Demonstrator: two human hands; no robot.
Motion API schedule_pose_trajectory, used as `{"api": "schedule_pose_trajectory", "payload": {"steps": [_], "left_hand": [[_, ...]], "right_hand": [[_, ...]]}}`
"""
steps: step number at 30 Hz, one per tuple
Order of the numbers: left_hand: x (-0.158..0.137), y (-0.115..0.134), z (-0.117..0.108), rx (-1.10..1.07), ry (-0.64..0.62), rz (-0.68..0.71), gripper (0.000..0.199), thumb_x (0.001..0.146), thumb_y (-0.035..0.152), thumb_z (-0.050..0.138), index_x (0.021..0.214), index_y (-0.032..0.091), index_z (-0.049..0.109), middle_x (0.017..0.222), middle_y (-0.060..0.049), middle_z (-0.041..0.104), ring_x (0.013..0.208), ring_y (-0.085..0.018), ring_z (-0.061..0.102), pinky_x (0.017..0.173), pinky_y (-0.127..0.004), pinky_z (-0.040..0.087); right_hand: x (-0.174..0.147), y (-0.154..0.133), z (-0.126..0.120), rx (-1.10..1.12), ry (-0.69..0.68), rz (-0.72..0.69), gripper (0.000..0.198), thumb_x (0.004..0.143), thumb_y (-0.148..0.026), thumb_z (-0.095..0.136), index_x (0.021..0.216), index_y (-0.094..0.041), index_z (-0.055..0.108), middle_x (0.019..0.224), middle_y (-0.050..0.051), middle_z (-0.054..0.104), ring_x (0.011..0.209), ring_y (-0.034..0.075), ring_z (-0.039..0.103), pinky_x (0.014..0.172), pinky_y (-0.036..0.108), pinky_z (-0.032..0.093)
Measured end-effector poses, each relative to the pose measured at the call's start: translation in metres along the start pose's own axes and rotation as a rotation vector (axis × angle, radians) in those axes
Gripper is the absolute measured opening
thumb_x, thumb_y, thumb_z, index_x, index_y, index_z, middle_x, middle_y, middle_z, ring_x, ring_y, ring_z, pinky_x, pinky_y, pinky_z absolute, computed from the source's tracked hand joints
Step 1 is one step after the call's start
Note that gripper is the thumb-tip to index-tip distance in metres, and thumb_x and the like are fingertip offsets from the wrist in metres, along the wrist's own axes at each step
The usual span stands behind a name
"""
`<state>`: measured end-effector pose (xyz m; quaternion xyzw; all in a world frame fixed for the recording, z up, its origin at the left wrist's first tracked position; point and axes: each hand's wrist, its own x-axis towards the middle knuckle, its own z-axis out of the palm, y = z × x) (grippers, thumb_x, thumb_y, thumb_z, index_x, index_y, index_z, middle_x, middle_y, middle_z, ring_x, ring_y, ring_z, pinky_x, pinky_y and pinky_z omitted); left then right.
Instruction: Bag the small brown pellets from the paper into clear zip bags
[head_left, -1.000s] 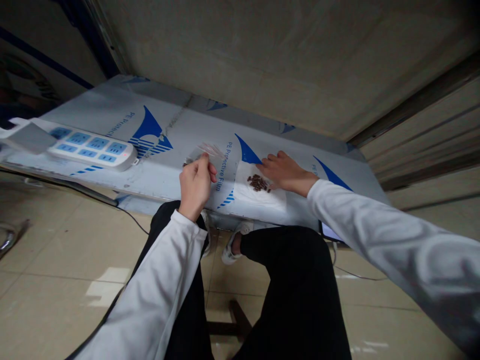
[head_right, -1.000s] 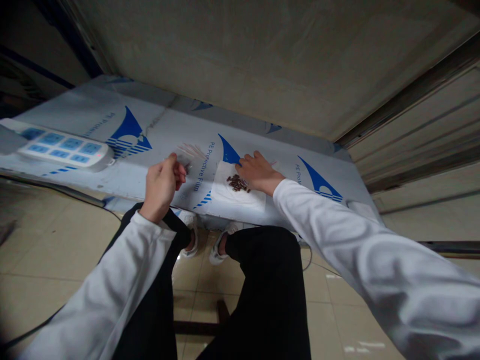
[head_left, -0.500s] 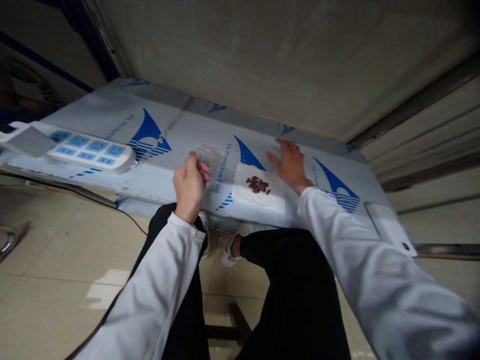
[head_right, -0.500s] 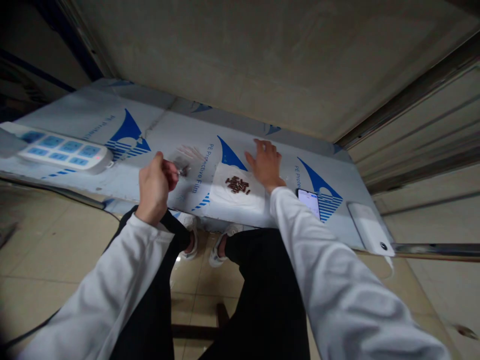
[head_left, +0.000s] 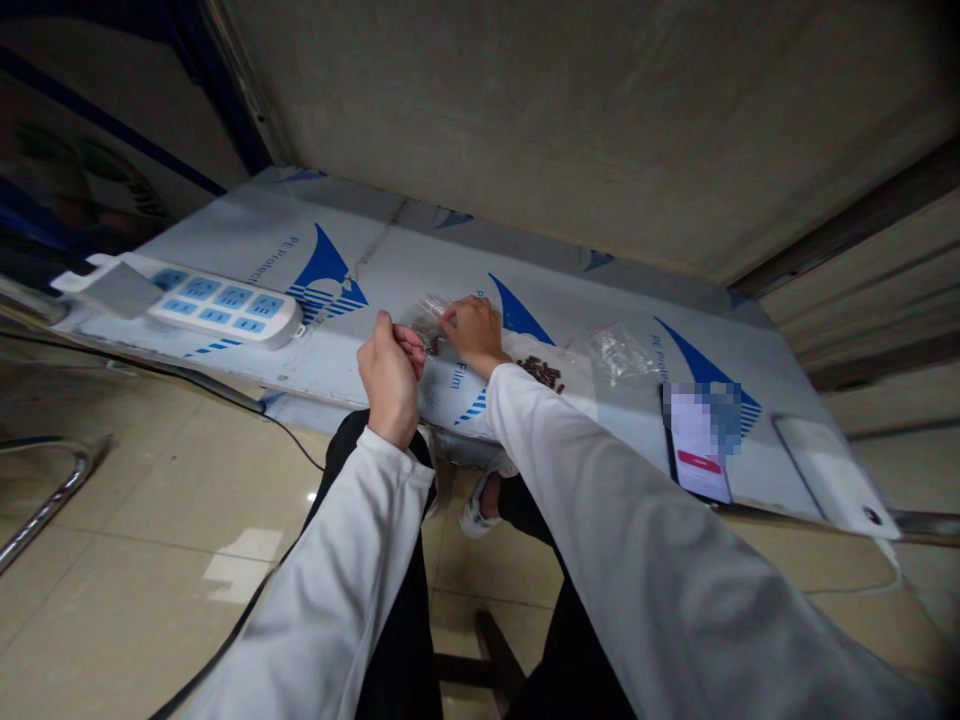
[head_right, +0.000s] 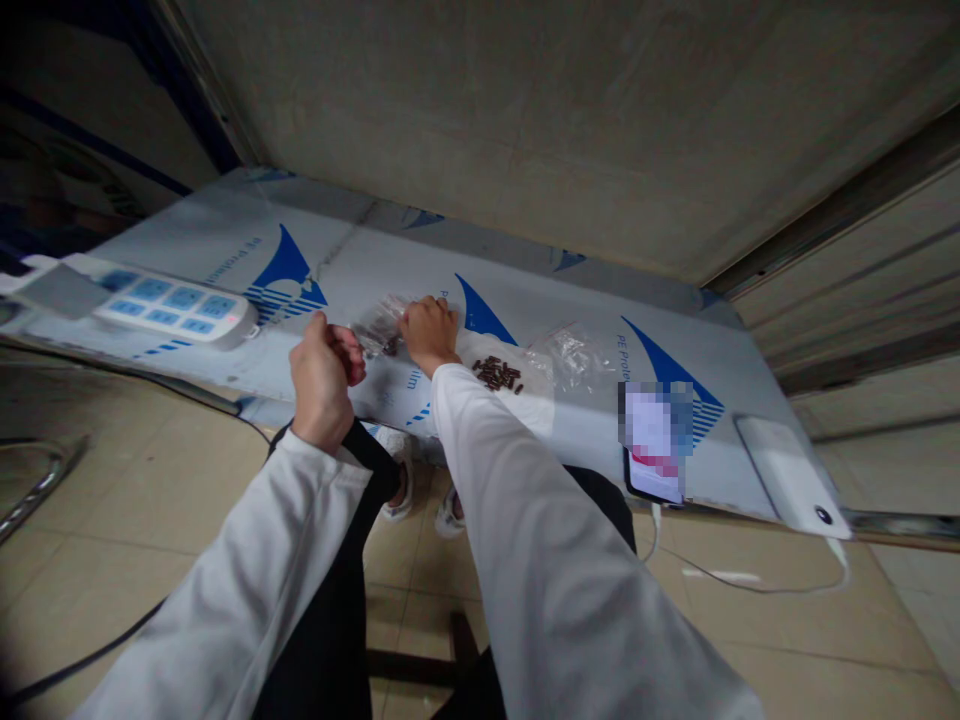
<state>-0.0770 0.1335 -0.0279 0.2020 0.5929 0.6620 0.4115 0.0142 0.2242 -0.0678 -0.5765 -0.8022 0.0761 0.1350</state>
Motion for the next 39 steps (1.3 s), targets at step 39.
{"api": "schedule_pose_trajectory", "payload": {"steps": [39], "left_hand": [[-0.036, -0.007, 0.012, 0.057, -0.617, 0.012, 0.02, 0.07, 0.031, 0.069, 0.079, 0.013, 0.071, 0.073, -0.004, 0.071, 0.069, -0.012, 0.065, 0.072, -0.025, 0.052]], "right_hand": [[-0.149, 0.019, -0.071, 0.483, 0.485, -0.06, 0.012, 0.081, -0.022, 0.061, 0.092, -0.022, 0.067, 0.097, 0.005, 0.069, 0.095, 0.021, 0.06, 0.085, 0.036, 0.047]]}}
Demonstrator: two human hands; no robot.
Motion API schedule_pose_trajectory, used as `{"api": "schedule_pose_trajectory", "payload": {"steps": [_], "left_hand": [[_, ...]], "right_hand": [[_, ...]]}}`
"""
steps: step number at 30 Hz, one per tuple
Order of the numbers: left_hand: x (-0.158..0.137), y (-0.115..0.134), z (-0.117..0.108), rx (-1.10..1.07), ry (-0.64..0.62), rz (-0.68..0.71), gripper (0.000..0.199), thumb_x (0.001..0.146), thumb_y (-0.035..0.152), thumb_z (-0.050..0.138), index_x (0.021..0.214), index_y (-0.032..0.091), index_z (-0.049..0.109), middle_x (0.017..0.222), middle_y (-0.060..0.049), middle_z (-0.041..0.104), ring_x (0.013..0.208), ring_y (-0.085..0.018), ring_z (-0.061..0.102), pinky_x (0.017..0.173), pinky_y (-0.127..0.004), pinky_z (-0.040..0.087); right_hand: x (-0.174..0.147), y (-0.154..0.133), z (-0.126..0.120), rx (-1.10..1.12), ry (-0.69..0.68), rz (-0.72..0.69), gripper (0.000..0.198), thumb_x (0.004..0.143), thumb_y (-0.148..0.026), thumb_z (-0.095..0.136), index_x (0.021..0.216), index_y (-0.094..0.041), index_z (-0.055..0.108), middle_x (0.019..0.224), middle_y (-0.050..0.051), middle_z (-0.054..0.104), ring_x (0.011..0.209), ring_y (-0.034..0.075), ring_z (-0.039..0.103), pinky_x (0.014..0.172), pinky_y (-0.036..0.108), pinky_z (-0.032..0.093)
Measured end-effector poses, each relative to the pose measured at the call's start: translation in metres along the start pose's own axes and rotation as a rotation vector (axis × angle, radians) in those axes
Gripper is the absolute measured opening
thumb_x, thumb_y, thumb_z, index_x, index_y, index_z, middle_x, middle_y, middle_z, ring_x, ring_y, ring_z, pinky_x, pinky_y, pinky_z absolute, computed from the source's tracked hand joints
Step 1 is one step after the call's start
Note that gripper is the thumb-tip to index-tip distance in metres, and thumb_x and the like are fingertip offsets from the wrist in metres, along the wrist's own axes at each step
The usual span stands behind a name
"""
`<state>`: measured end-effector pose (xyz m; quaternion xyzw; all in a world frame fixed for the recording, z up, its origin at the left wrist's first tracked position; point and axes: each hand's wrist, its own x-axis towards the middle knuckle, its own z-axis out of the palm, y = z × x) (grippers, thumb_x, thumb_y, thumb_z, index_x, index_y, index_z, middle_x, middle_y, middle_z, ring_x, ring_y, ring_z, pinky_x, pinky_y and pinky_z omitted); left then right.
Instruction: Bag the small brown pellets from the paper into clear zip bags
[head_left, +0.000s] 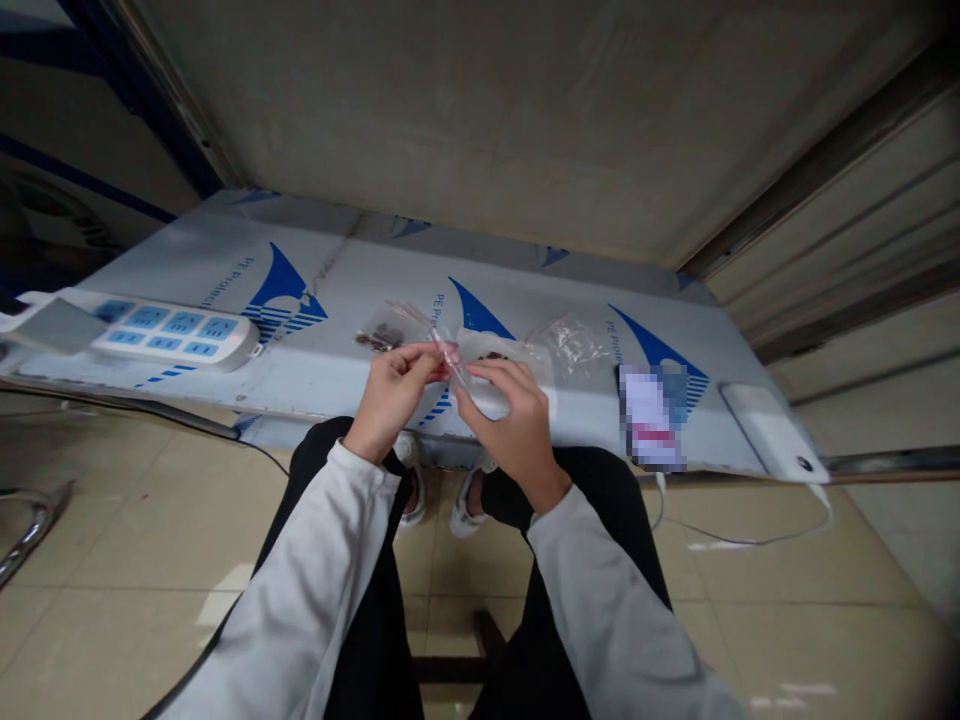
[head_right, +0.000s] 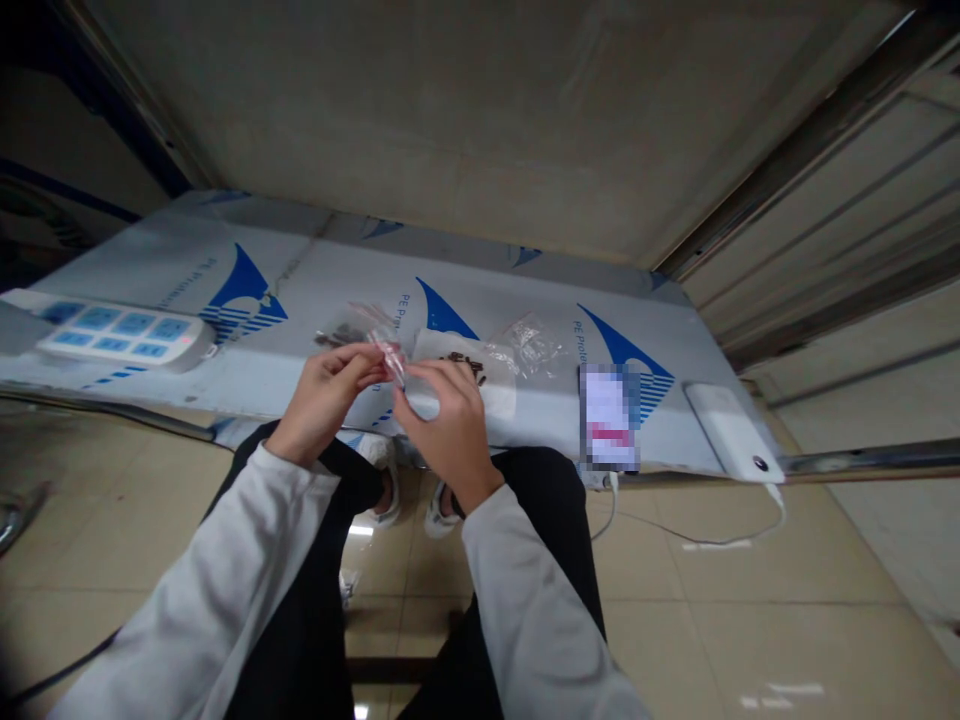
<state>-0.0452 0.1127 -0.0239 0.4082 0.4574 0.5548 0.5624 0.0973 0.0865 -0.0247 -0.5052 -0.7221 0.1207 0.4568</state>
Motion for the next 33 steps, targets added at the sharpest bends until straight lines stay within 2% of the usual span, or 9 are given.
{"api": "schedule_pose_trajectory", "payload": {"steps": [4, 9, 15, 19, 21, 24, 26, 28, 33], "left_hand": [[-0.006, -0.001, 0.013, 0.08, -0.142, 0.046, 0.022, 0.072, 0.031, 0.07, 0.083, 0.012, 0.072, 0.081, -0.005, 0.073, 0.075, -0.014, 0.065, 0.077, -0.026, 0.051], [-0.01, -0.005, 0.023, 0.052, -0.14, -0.017, 0.027, 0.065, 0.032, 0.077, 0.081, 0.011, 0.07, 0.077, -0.005, 0.073, 0.067, -0.012, 0.065, 0.071, -0.024, 0.051], [-0.011, -0.007, 0.024, 0.103, -0.207, -0.097, 0.027, 0.066, 0.034, 0.077, 0.078, 0.011, 0.069, 0.065, -0.004, 0.071, 0.06, -0.01, 0.063, 0.065, -0.021, 0.05], [-0.01, -0.012, 0.023, 0.18, -0.252, -0.034, 0.025, 0.068, 0.035, 0.076, 0.077, 0.013, 0.067, 0.066, -0.003, 0.07, 0.062, -0.011, 0.064, 0.064, -0.022, 0.05], [-0.009, -0.013, 0.02, 0.244, -0.236, 0.033, 0.025, 0.07, 0.035, 0.075, 0.078, 0.013, 0.067, 0.068, -0.004, 0.07, 0.063, -0.012, 0.064, 0.064, -0.022, 0.05], [-0.008, -0.008, 0.011, 0.325, -0.115, 0.111, 0.025, 0.071, 0.036, 0.073, 0.078, 0.013, 0.066, 0.068, -0.003, 0.069, 0.062, -0.012, 0.063, 0.062, -0.022, 0.049], [-0.009, -0.004, 0.007, 0.326, -0.061, 0.108, 0.026, 0.071, 0.037, 0.072, 0.075, 0.013, 0.064, 0.066, -0.003, 0.068, 0.06, -0.011, 0.062, 0.061, -0.021, 0.048], [-0.01, -0.002, 0.008, 0.298, -0.082, 0.078, 0.026, 0.071, 0.037, 0.073, 0.074, 0.013, 0.064, 0.063, -0.002, 0.067, 0.057, -0.01, 0.06, 0.059, -0.021, 0.047], [-0.015, -0.002, 0.022, 0.181, -0.202, 0.05, 0.026, 0.069, 0.037, 0.074, 0.077, 0.014, 0.065, 0.069, -0.002, 0.069, 0.064, -0.012, 0.062, 0.064, -0.022, 0.048]], "right_hand": [[-0.004, 0.0, -0.014, 0.066, 0.066, 0.119, 0.017, 0.083, -0.031, 0.063, 0.096, -0.021, 0.068, 0.095, 0.005, 0.07, 0.087, 0.018, 0.063, 0.077, 0.031, 0.05], [-0.006, 0.005, -0.019, 0.126, 0.057, 0.208, 0.017, 0.081, -0.035, 0.066, 0.09, -0.021, 0.069, 0.082, 0.001, 0.073, 0.073, 0.015, 0.066, 0.07, 0.027, 0.05], [-0.012, 0.006, -0.031, 0.152, -0.05, 0.203, 0.012, 0.083, -0.025, 0.062, 0.085, -0.02, 0.073, 0.081, 0.0, 0.075, 0.067, 0.013, 0.067, 0.065, 0.023, 0.049], [-0.012, 0.009, -0.037, -0.004, -0.152, 0.163, 0.018, 0.085, -0.024, 0.057, 0.08, -0.021, 0.073, 0.071, 0.0, 0.074, 0.063, 0.014, 0.066, 0.064, 0.023, 0.047], [-0.011, 0.015, -0.04, -0.142, -0.117, 0.187, 0.017, 0.084, -0.024, 0.058, 0.076, -0.021, 0.073, 0.069, 0.002, 0.073, 0.062, 0.016, 0.067, 0.065, 0.025, 0.048], [-0.01, 0.025, -0.049, -0.242, 0.07, 0.262, 0.014, 0.08, -0.024, 0.06, 0.075, -0.02, 0.072, 0.068, 0.003, 0.073, 0.062, 0.017, 0.067, 0.065, 0.027, 0.049], [-0.009, 0.027, -0.052, -0.14, 0.173, 0.286, 0.014, 0.082, -0.025, 0.06, 0.079, -0.02, 0.072, 0.071, 0.003, 0.073, 0.064, 0.016, 0.067, 0.066, 0.027, 0.05], [-0.008, 0.023, -0.05, 0.029, 0.187, 0.278, 0.016, 0.084, -0.028, 0.058, 0.084, -0.02, 0.072, 0.078, 0.003, 0.074, 0.069, 0.015, 0.067, 0.066, 0.025, 0.051], [-0.005, 0.007, -0.03, 0.329, -0.026, 0.257, 0.016, 0.077, -0.033, 0.069, 0.086, -0.02, 0.073, 0.085, 0.003, 0.073, 0.072, 0.015, 0.067, 0.067, 0.026, 0.054]]}}
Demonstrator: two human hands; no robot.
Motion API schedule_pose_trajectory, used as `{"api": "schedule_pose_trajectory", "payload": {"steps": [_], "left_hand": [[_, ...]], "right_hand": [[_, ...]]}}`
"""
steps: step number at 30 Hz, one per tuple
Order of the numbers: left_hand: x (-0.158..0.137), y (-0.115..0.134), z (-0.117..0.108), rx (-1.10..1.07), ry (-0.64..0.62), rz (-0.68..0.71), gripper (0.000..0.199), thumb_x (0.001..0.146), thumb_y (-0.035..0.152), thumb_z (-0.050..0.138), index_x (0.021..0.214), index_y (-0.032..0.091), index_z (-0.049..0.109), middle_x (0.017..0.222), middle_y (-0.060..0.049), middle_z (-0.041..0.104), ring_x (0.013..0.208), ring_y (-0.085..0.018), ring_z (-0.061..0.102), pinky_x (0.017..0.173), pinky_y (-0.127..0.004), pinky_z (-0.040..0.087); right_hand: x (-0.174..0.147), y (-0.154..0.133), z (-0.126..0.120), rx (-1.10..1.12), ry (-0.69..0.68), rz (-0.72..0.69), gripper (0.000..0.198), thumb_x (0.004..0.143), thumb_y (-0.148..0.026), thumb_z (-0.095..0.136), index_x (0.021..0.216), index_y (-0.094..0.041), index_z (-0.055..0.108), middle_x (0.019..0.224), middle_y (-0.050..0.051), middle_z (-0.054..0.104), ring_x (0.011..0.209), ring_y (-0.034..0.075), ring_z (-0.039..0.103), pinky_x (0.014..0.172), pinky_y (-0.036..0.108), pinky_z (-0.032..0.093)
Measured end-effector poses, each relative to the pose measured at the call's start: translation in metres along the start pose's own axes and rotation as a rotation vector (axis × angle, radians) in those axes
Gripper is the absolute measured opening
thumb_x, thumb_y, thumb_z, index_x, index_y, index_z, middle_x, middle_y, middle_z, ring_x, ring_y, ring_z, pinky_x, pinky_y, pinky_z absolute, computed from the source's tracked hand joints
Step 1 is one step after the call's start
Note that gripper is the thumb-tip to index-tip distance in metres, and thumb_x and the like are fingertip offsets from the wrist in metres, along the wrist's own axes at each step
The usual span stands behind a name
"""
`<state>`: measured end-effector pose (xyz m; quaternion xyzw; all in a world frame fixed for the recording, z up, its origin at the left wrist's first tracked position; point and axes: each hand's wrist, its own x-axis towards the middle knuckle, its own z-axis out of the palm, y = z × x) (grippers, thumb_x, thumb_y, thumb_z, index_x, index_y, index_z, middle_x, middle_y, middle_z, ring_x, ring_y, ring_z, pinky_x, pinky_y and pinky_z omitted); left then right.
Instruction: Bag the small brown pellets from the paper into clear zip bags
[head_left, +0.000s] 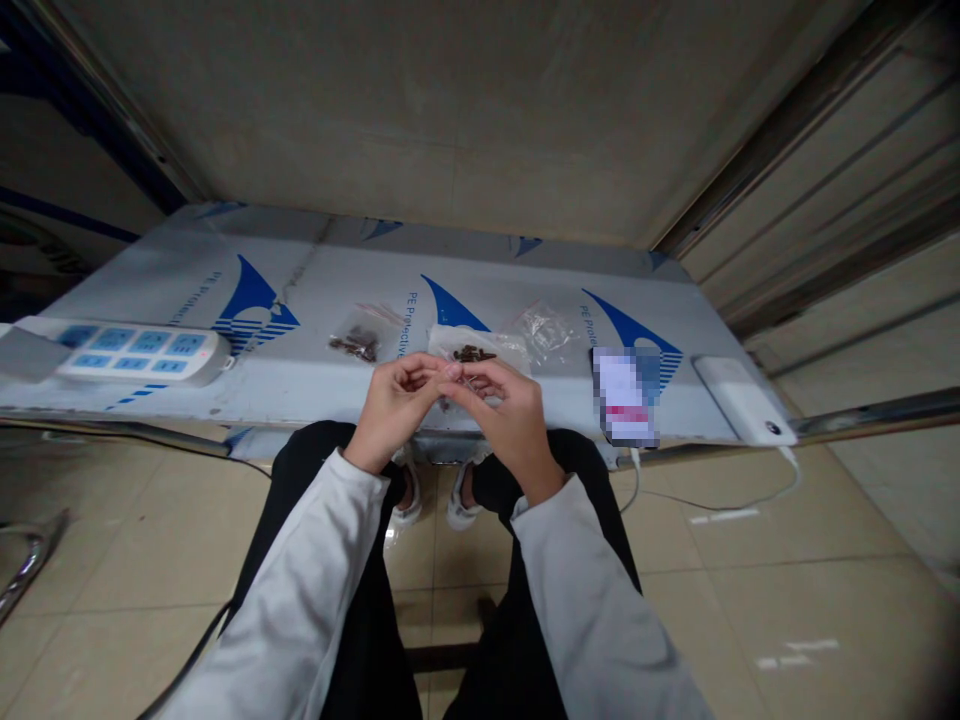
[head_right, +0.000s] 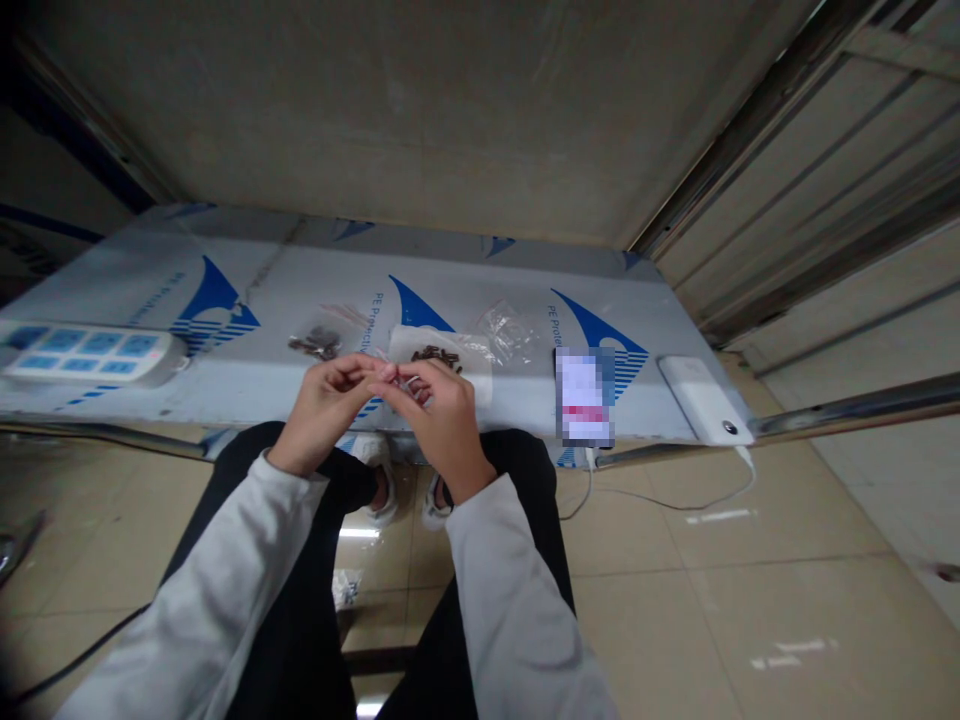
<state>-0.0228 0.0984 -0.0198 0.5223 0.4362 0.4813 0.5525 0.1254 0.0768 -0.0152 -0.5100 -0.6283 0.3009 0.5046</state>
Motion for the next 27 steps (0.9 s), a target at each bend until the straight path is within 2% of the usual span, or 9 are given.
{"api": "schedule_pose_trajectory", "payload": {"steps": [4, 6, 11, 13, 15, 17, 19, 22, 27], "left_hand": [[-0.001, 0.0, 0.0, -0.004, -0.058, -0.019, 0.027, 0.072, 0.039, 0.072, 0.078, 0.014, 0.066, 0.071, -0.004, 0.07, 0.066, -0.013, 0.064, 0.069, -0.025, 0.05], [-0.002, 0.001, -0.002, 0.077, -0.099, 0.0, 0.025, 0.074, 0.038, 0.069, 0.078, 0.014, 0.066, 0.072, -0.005, 0.07, 0.067, -0.014, 0.064, 0.069, -0.025, 0.049], [-0.003, 0.003, 0.0, 0.406, -0.068, 0.077, 0.017, 0.077, 0.032, 0.062, 0.077, 0.014, 0.065, 0.064, -0.003, 0.066, 0.06, -0.013, 0.06, 0.06, -0.023, 0.044], [-0.003, 0.004, 0.003, 0.463, -0.006, 0.074, 0.014, 0.075, 0.029, 0.061, 0.072, 0.015, 0.063, 0.059, -0.001, 0.063, 0.055, -0.012, 0.056, 0.056, -0.023, 0.041], [-0.003, 0.004, 0.004, 0.469, 0.037, 0.074, 0.013, 0.074, 0.027, 0.06, 0.069, 0.016, 0.06, 0.056, 0.001, 0.058, 0.053, -0.011, 0.053, 0.055, -0.022, 0.039], [-0.002, 0.005, 0.002, 0.42, 0.031, 0.079, 0.013, 0.075, 0.028, 0.058, 0.068, 0.016, 0.057, 0.056, 0.003, 0.055, 0.054, -0.01, 0.051, 0.057, -0.023, 0.039], [-0.001, 0.006, 0.0, 0.337, 0.021, 0.081, 0.014, 0.076, 0.027, 0.055, 0.067, 0.017, 0.055, 0.055, 0.004, 0.052, 0.054, -0.01, 0.049, 0.057, -0.022, 0.038], [-0.001, 0.01, 0.0, 0.219, 0.046, 0.066, 0.015, 0.075, 0.024, 0.053, 0.061, 0.017, 0.052, 0.051, 0.005, 0.048, 0.05, -0.009, 0.045, 0.053, -0.022, 0.036], [-0.003, 0.016, 0.003, 0.14, 0.045, 0.04, 0.017, 0.074, 0.024, 0.053, 0.058, 0.018, 0.052, 0.048, 0.005, 0.048, 0.048, -0.008, 0.043, 0.051, -0.022, 0.034]], "right_hand": [[0.001, 0.003, 0.003, 0.196, -0.094, 0.17, 0.017, 0.079, -0.033, 0.065, 0.084, -0.019, 0.074, 0.077, 0.003, 0.074, 0.068, 0.017, 0.07, 0.065, 0.029, 0.058], [0.0, 0.005, -0.002, 0.176, -0.098, 0.202, 0.018, 0.08, -0.032, 0.063, 0.083, -0.018, 0.074, 0.073, 0.004, 0.075, 0.065, 0.018, 0.071, 0.062, 0.03, 0.059], [-0.001, 0.005, -0.014, -0.325, 0.235, -0.052, 0.012, 0.079, -0.023, 0.061, 0.076, -0.02, 0.072, 0.071, 0.003, 0.072, 0.06, 0.016, 0.066, 0.062, 0.029, 0.056], [-0.001, 0.004, -0.015, -0.402, 0.28, -0.115, 0.013, 0.08, -0.02, 0.058, 0.079, -0.019, 0.071, 0.074, 0.004, 0.071, 0.062, 0.016, 0.065, 0.062, 0.029, 0.055], [0.0, 0.004, -0.013, -0.357, 0.217, -0.151, 0.021, 0.08, -0.016, 0.055, 0.095, -0.019, 0.07, 0.09, 0.006, 0.072, 0.076, 0.017, 0.067, 0.07, 0.03, 0.056], [0.0, 0.004, -0.011, -0.247, 0.051, -0.188, 0.038, 0.082, -0.013, 0.052, 0.118, -0.02, 0.062, 0.117, 0.007, 0.066, 0.102, 0.019, 0.064, 0.088, 0.034, 0.053], [-0.001, 0.003, -0.009, -0.121, -0.145, -0.2, 0.047, 0.085, -0.013, 0.049, 0.13, -0.023, 0.053, 0.135, 0.006, 0.055, 0.123, 0.018, 0.053, 0.104, 0.038, 0.043], [-0.002, -0.002, -0.009, 0.019, -0.295, -0.128, 0.045, 0.086, -0.021, 0.057, 0.13, -0.026, 0.051, 0.137, 0.004, 0.053, 0.129, 0.018, 0.047, 0.11, 0.04, 0.037], [-0.003, -0.004, -0.007, 0.068, -0.267, -0.081, 0.07, 0.062, -0.034, 0.082, 0.125, -0.025, 0.053, 0.129, 0.005, 0.058, 0.121, 0.022, 0.053, 0.106, 0.04, 0.04]]}}
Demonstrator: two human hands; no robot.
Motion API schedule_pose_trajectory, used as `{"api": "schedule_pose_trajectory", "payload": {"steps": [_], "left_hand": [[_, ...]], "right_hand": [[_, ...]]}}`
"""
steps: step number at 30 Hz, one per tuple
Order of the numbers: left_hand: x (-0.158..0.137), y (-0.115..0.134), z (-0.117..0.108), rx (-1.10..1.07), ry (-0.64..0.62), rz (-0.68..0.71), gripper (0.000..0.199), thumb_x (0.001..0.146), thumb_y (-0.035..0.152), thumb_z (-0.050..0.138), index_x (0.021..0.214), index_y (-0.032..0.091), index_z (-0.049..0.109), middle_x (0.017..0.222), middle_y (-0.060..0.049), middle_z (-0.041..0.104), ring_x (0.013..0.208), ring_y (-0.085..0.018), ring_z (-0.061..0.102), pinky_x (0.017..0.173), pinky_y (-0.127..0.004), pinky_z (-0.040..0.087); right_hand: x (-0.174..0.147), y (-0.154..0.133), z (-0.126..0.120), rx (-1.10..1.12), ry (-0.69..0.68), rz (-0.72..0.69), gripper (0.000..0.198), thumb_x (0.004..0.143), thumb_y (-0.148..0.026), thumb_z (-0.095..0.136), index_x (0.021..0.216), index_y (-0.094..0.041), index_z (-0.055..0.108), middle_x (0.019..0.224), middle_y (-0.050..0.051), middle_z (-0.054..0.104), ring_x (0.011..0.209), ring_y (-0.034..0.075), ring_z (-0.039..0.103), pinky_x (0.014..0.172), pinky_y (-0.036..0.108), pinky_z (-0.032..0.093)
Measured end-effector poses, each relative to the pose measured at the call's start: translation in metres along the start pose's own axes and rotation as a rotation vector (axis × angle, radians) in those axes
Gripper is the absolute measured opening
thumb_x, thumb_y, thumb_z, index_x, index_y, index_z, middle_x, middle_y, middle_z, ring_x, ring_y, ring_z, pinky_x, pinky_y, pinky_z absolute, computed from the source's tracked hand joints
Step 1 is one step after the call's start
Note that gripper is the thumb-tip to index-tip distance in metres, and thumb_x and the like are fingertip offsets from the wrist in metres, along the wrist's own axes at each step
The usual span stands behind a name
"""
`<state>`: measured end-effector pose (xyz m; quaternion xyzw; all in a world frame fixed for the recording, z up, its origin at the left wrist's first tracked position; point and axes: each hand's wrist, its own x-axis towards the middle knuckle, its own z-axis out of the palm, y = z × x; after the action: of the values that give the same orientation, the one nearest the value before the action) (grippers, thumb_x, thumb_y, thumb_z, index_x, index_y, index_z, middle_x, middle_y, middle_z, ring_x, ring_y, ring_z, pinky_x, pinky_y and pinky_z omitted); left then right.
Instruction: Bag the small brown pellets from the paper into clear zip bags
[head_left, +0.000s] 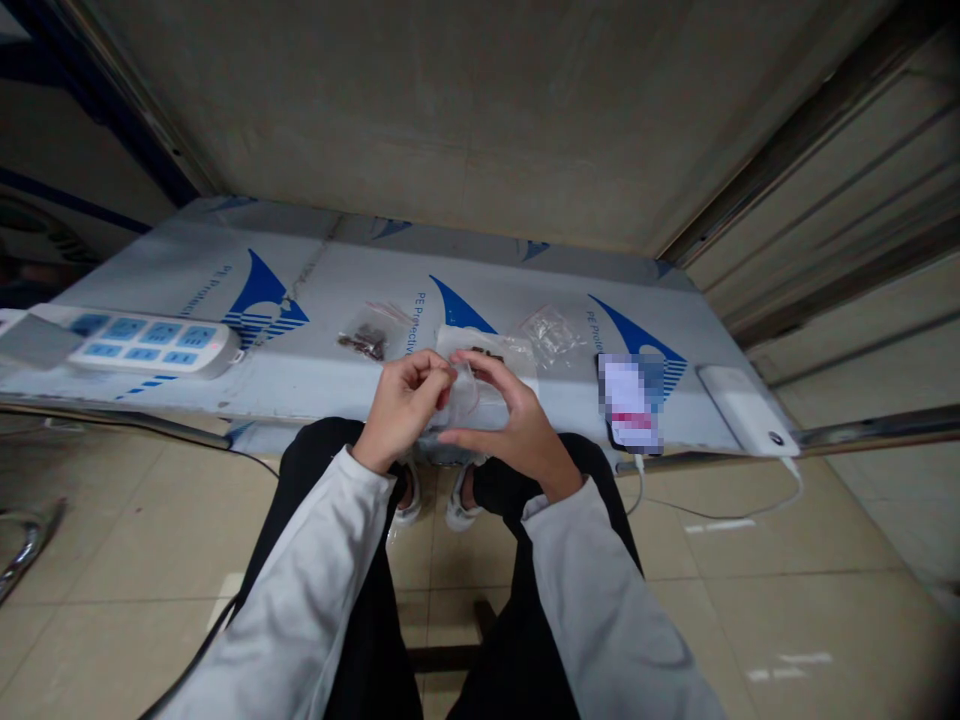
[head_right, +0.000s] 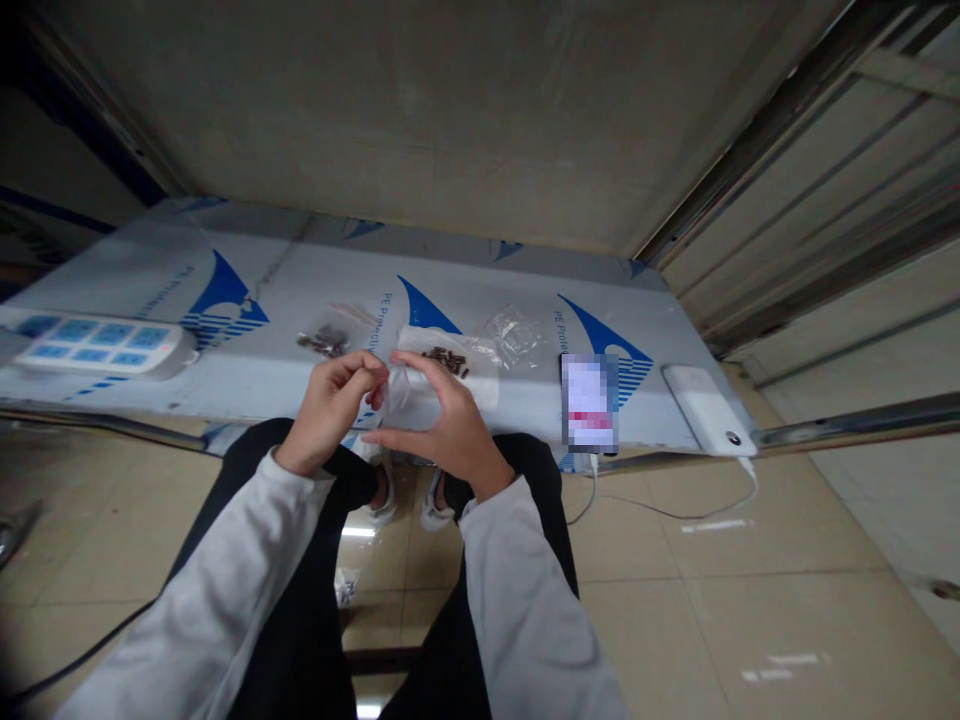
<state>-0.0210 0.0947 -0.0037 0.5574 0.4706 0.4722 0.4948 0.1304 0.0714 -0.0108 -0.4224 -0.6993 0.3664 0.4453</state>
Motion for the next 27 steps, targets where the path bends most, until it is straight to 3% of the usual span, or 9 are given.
{"api": "schedule_pose_trajectory", "payload": {"steps": [3, 6, 8, 12, 14, 18, 22, 24, 27], "left_hand": [[0.001, 0.0, -0.001, -0.01, 0.039, 0.015, 0.018, 0.073, 0.025, 0.054, 0.057, 0.018, 0.052, 0.047, 0.005, 0.047, 0.047, -0.008, 0.042, 0.051, -0.022, 0.034], [0.004, -0.008, -0.003, -0.03, 0.183, 0.038, 0.022, 0.078, 0.031, 0.051, 0.061, 0.018, 0.055, 0.057, 0.001, 0.056, 0.056, -0.01, 0.05, 0.056, -0.023, 0.038], [0.006, -0.016, -0.001, -0.077, 0.251, -0.079, 0.029, 0.082, 0.042, 0.048, 0.071, 0.017, 0.059, 0.073, -0.002, 0.063, 0.064, -0.013, 0.056, 0.057, -0.024, 0.041], [0.002, -0.023, 0.017, -0.23, 0.058, -0.505, 0.052, 0.079, 0.067, 0.041, 0.075, 0.017, 0.056, 0.067, -0.004, 0.062, 0.05, -0.014, 0.056, 0.044, -0.025, 0.04], [-0.003, -0.021, 0.031, -0.317, -0.057, -0.566, 0.054, 0.079, 0.069, 0.039, 0.065, 0.018, 0.05, 0.05, 0.001, 0.049, 0.037, -0.01, 0.043, 0.036, -0.022, 0.029], [-0.009, -0.016, 0.051, -0.373, -0.073, -0.522, 0.048, 0.078, 0.064, 0.046, 0.058, 0.021, 0.039, 0.041, 0.009, 0.028, 0.031, -0.005, 0.021, 0.036, -0.02, 0.014], [0.0, -0.022, 0.037, 0.004, 0.065, -0.329, 0.051, 0.084, 0.062, 0.038, 0.061, 0.02, 0.053, 0.046, 0.001, 0.049, 0.039, -0.012, 0.041, 0.042, -0.026, 0.029], [0.007, -0.027, 0.019, 0.169, 0.224, -0.216, 0.05, 0.085, 0.06, 0.038, 0.065, 0.02, 0.059, 0.054, -0.002, 0.057, 0.048, -0.016, 0.05, 0.05, -0.027, 0.034], [0.017, -0.033, -0.006, 0.158, 0.327, -0.201, 0.049, 0.084, 0.06, 0.039, 0.065, 0.02, 0.061, 0.053, -0.003, 0.058, 0.052, -0.018, 0.053, 0.053, -0.028, 0.035]], "right_hand": [[0.0, 0.003, 0.005, 0.033, 0.081, 0.011, 0.053, 0.068, -0.032, 0.079, 0.116, -0.024, 0.058, 0.119, 0.005, 0.064, 0.114, 0.02, 0.058, 0.103, 0.038, 0.043], [0.001, 0.005, 0.007, 0.094, 0.145, 0.02, 0.045, 0.07, -0.029, 0.077, 0.111, -0.024, 0.061, 0.109, 0.004, 0.067, 0.105, 0.019, 0.062, 0.099, 0.038, 0.045], [0.002, 0.005, 0.007, 0.122, 0.212, 0.018, 0.043, 0.069, -0.028, 0.078, 0.108, -0.023, 0.061, 0.107, 0.004, 0.067, 0.103, 0.019, 0.062, 0.098, 0.038, 0.046], [0.003, 0.001, 0.007, 0.17, 0.301, 0.013, 0.042, 0.069, -0.026, 0.077, 0.107, -0.023, 0.059, 0.115, 0.006, 0.065, 0.112, 0.021, 0.059, 0.102, 0.04, 0.044], [0.003, -0.001, 0.01, 0.205, 0.31, 0.026, 0.044, 0.069, -0.027, 0.075, 0.109, -0.024, 0.057, 0.116, 0.007, 0.065, 0.113, 0.022, 0.059, 0.101, 0.041, 0.045], [0.005, -0.003, 0.015, 0.216, 0.351, 0.058, 0.05, 0.073, -0.034, 0.07, 0.118, -0.024, 0.052, 0.108, 0.009, 0.068, 0.106, 0.024, 0.064, 0.09, 0.042, 0.052], [0.019, 0.007, -0.004, 0.067, 0.394, 0.038, 0.051, 0.077, -0.042, 0.067, 0.122, -0.023, 0.052, 0.102, 0.007, 0.069, 0.098, 0.022, 0.065, 0.086, 0.04, 0.052], [0.032, 0.02, -0.024, -0.115, 0.306, 0.011, 0.051, 0.074, -0.042, 0.071, 0.119, -0.023, 0.056, 0.097, 0.005, 0.069, 0.094, 0.021, 0.065, 0.085, 0.038, 0.051], [0.057, 0.04, -0.052, -0.511, 0.023, 0.024, 0.049, 0.069, -0.04, 0.076, 0.112, -0.02, 0.063, 0.096, 0.006, 0.07, 0.087, 0.022, 0.065, 0.083, 0.036, 0.049]]}}
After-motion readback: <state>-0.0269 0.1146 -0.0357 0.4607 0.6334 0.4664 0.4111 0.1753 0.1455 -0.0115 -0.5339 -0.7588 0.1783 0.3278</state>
